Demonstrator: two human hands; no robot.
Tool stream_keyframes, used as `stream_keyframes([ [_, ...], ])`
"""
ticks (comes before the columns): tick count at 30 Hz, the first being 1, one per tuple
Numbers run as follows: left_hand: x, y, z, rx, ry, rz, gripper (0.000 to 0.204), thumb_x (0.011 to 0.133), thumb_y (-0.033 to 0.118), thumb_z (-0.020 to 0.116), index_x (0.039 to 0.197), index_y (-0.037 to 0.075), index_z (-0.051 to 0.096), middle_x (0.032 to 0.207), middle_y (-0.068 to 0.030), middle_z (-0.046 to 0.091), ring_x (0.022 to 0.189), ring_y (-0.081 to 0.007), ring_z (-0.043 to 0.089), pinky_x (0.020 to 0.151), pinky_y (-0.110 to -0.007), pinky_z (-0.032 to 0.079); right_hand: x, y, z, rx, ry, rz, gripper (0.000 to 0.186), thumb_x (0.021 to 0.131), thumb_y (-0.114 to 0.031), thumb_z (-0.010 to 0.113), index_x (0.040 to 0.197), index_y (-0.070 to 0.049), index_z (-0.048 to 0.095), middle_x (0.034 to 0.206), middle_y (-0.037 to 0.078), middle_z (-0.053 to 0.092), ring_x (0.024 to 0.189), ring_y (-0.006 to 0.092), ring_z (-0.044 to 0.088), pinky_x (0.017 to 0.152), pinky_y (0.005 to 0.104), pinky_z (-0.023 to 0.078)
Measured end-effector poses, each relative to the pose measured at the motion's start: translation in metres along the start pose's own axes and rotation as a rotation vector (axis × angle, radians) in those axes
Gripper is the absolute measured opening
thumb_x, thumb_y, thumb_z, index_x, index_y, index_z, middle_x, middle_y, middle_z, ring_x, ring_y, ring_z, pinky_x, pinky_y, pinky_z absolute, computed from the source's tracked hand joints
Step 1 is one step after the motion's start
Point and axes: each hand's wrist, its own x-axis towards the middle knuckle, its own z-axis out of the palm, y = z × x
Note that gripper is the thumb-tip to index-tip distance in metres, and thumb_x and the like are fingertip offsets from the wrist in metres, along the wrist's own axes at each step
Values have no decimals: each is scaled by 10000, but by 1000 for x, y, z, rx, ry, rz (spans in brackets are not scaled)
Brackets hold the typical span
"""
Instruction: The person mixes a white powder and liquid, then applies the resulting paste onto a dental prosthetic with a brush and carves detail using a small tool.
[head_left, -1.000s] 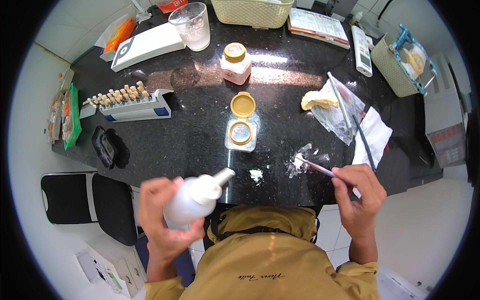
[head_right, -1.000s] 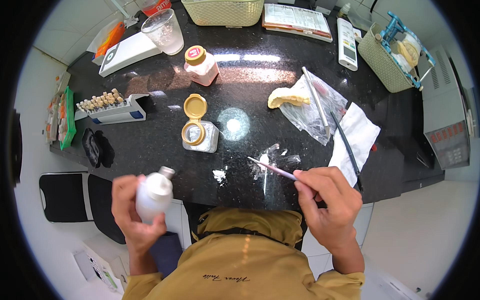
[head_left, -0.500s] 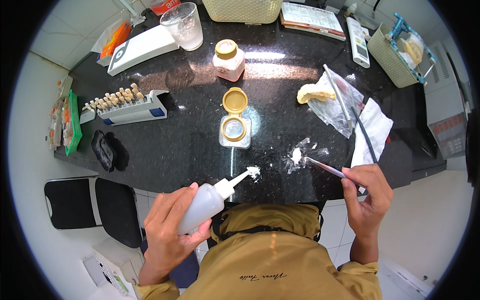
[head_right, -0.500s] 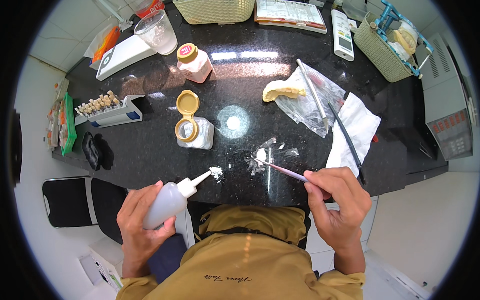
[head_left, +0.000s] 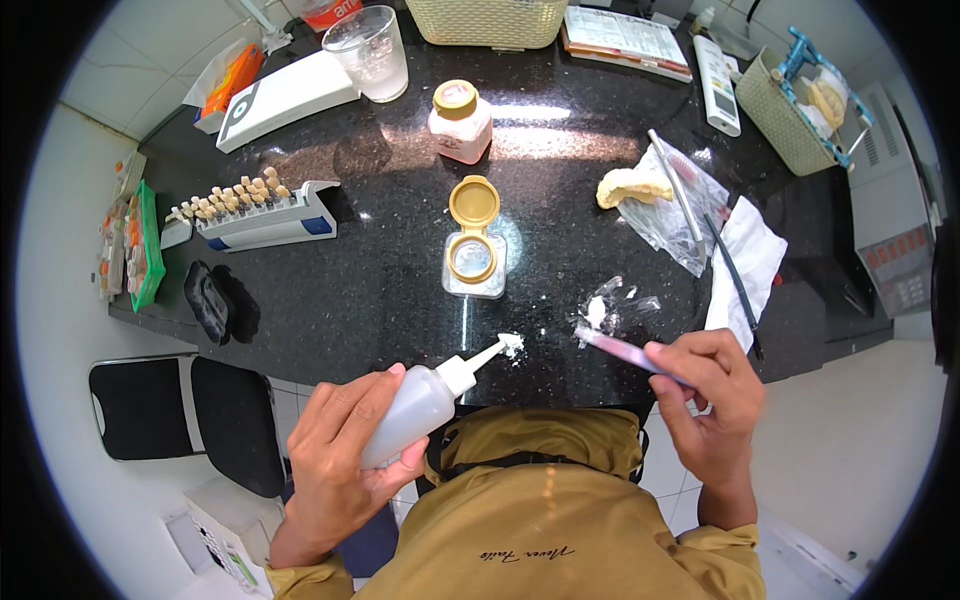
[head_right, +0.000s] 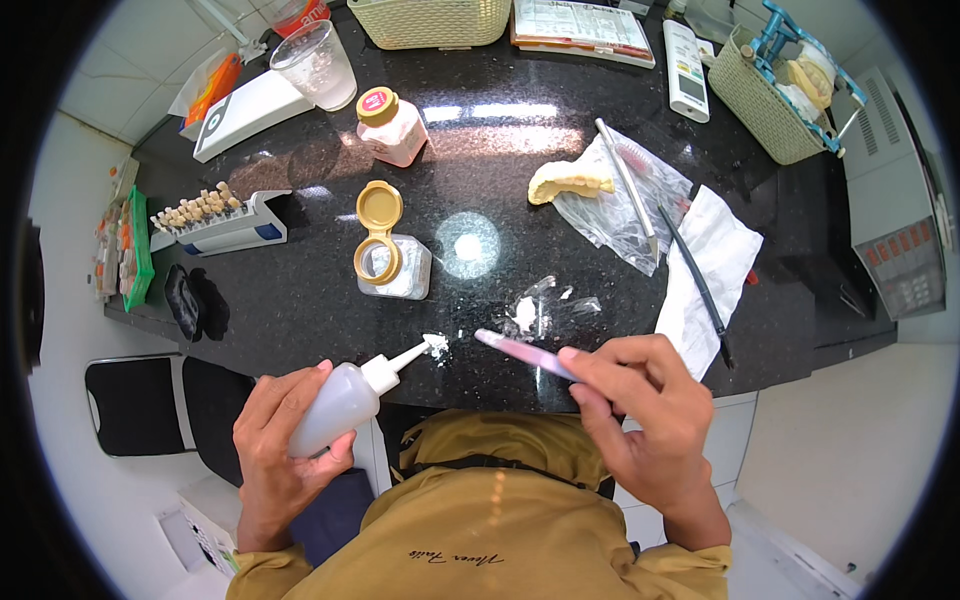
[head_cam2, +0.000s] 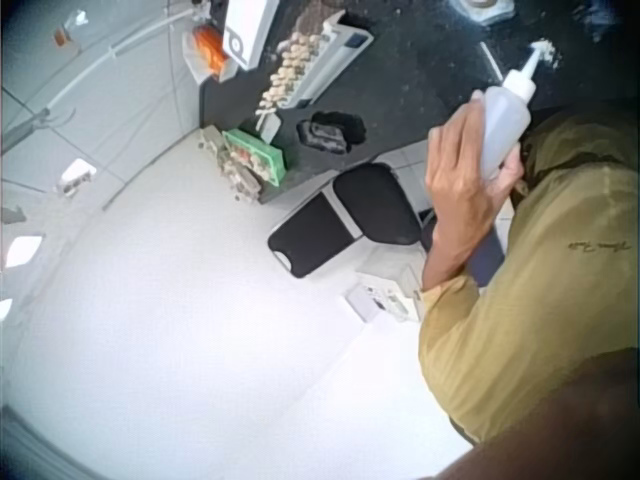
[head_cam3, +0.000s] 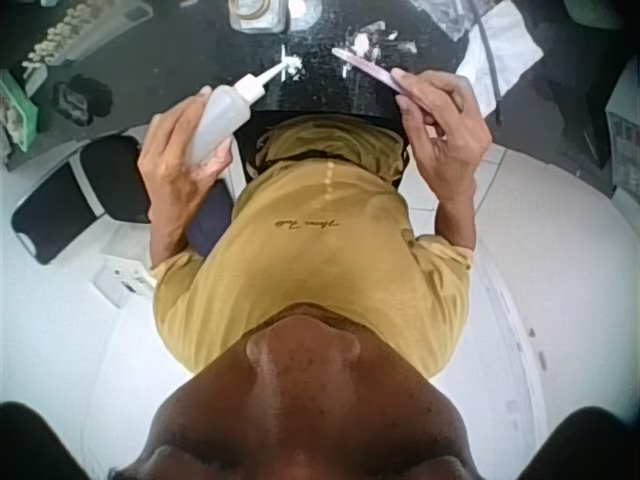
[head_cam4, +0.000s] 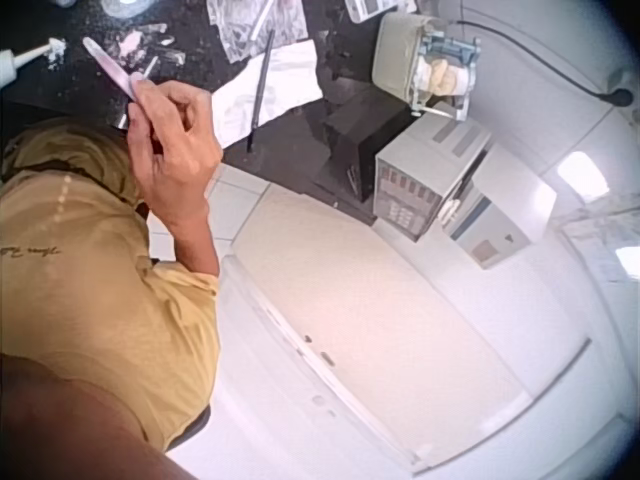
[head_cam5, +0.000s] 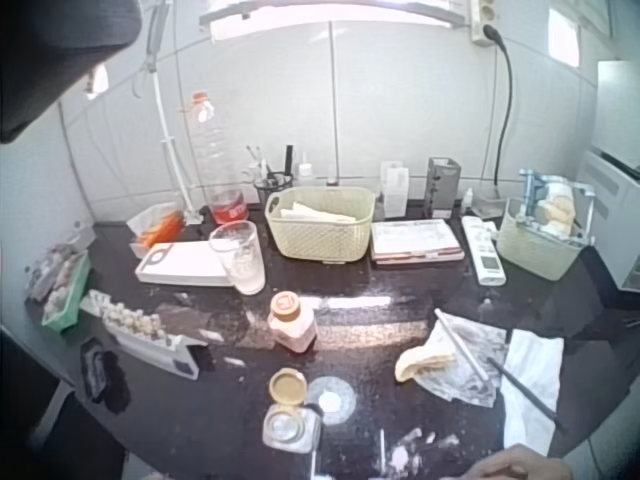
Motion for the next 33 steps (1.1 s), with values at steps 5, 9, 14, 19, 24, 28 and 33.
stream_keyframes([
  [5, -3, -11, 5, -99, 45, -44, 596, 580, 95, 777, 1155, -4, 651, 1015, -155, 676, 833, -304, 654, 732, -360, 539, -10, -6, 23, -40, -109, 2, 346, 750, 60, 705, 1079, -48, 711, 826, 63, 586, 508, 100, 505, 426, 254, 375],
  [9, -10, -21, 6, -226, 151, -130, 598, 580, 107, 759, 1156, -10, 645, 1023, -180, 676, 884, -310, 677, 773, -358, 542, -19, -12, 46, -147, -39, 5, 345, 749, 41, 707, 1079, -60, 705, 840, 49, 588, 507, 105, 496, 422, 255, 382],
  [14, -16, -36, 12, -342, 326, -224, 603, 621, 191, 747, 1165, -43, 629, 999, -171, 669, 879, -250, 660, 794, -326, 514, -23, -19, 57, -200, -47, -10, 430, 685, 52, 714, 1100, -59, 706, 866, 43, 603, 528, 109, 503, 440, 251, 401],
  [19, -18, -40, 14, -459, 392, -280, 622, 672, 235, 754, 1198, -59, 600, 1070, -158, 646, 954, -220, 635, 856, -320, 491, -25, -19, 62, -191, -18, -56, 499, 633, 67, 711, 1113, -70, 709, 866, 44, 611, 565, 123, 523, 470, 251, 427],
  [24, -12, -40, 17, -587, 446, -321, 675, 711, 279, 771, 1256, -56, 554, 1160, -145, 609, 1036, -214, 615, 921, -321, 468, -28, -16, 63, -172, -5, -71, 493, 632, 66, 708, 1106, -72, 712, 852, 48, 608, 584, 123, 532, 477, 250, 435],
  [28, 0, -37, 20, -639, 495, -337, 660, 730, 273, 770, 1249, -62, 538, 1174, -136, 591, 1063, -212, 601, 944, -329, 458, -30, -24, 66, -175, -40, -66, 489, 633, 62, 709, 1104, -66, 711, 870, 46, 604, 580, 120, 536, 482, 246, 441],
  [33, 27, -37, 29, -675, 548, -273, 623, 731, 173, 786, 1242, -58, 515, 1187, -124, 578, 1074, -204, 590, 964, -332, 446, -32, -22, 68, -184, 26, -30, 487, 637, 55, 715, 1110, -62, 706, 899, 39, 597, 575, 119, 529, 478, 244, 438],
])
